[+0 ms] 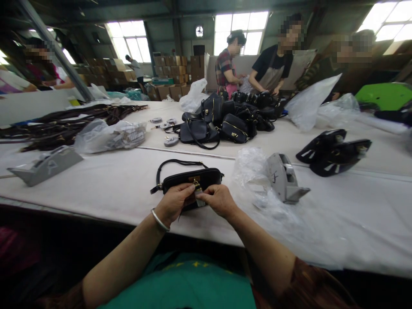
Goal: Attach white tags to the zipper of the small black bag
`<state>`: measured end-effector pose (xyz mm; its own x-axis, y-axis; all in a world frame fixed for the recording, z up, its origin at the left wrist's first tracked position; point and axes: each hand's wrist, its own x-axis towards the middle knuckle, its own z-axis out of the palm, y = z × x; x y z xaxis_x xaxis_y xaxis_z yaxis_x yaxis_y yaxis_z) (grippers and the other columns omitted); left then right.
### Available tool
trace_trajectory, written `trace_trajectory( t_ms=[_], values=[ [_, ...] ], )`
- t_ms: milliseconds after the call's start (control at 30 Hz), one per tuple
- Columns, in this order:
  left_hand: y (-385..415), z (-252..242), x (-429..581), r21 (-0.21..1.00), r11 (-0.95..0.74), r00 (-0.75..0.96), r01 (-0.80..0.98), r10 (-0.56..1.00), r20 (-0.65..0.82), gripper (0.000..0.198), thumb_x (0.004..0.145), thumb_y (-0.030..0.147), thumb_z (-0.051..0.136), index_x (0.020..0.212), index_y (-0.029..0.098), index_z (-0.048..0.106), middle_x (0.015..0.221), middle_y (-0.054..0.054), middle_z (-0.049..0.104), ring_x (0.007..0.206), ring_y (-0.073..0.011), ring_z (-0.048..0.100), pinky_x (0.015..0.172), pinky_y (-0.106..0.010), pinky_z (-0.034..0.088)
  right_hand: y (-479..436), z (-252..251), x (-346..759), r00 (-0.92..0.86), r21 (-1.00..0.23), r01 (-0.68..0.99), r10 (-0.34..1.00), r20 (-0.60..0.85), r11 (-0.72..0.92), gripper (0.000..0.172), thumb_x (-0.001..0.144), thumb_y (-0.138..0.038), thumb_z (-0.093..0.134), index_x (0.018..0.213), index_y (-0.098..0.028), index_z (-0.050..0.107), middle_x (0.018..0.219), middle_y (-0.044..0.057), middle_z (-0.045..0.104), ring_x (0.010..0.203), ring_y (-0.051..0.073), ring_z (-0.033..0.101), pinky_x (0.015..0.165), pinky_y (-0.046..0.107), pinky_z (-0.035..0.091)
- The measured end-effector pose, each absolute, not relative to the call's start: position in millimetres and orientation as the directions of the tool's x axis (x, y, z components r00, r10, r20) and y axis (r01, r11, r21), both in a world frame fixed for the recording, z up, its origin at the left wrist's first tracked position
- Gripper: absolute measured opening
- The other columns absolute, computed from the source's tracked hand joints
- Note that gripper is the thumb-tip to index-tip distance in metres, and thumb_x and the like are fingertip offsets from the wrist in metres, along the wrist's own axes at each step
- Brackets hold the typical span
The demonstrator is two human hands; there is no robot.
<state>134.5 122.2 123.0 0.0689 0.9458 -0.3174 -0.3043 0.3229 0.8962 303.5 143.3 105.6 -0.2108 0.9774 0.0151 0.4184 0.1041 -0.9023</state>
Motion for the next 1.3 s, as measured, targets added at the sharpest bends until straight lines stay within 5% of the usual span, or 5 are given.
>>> trace_trajectory(
  t_ms=[533,1000,1300],
  values=[
    [120,123,135,0.899,0.326,0.066,-0.291,0.945,-0.321,0.034,0.066,0.042,0.082,0.089,0.016,0.077,0.092,-0.008,0.074,0.084,-0.0179,0.066,0.079,-0.031,0.049,143,112,302,-0.135,-0.933,0.354,0.991,0.011,0.059,0.029,0.069,-0.045,0.075,0.063,-0.017,0.074,0.055,0.001,0.064,0.052,0.012,0.052,0.050,0.023,0.038],
    [115,125,134,0.936,0.274,0.044,-0.223,0.962,-0.271,0.028,0.074,0.038,0.074,0.093,0.017,0.077,0.086,-0.007,0.074,0.079,-0.0163,0.066,0.072,-0.028,0.049,140,101,291,-0.118,-0.996,0.072,0.991,-0.064,-0.056,0.031,0.070,-0.044,0.075,0.074,-0.014,0.077,0.050,-0.001,0.059,0.047,0.010,0.046,0.046,0.024,0.036],
    [107,116,125,0.969,0.197,0.036,-0.151,0.980,-0.194,0.027,0.075,0.028,0.073,0.098,0.017,0.076,0.094,-0.008,0.077,0.083,-0.0169,0.068,0.077,-0.028,0.051,140,102,283,-0.111,-0.994,0.089,0.992,-0.067,-0.058,0.032,0.072,-0.046,0.073,0.074,-0.014,0.077,0.049,-0.001,0.058,0.045,0.010,0.046,0.044,0.023,0.034]
  ],
)
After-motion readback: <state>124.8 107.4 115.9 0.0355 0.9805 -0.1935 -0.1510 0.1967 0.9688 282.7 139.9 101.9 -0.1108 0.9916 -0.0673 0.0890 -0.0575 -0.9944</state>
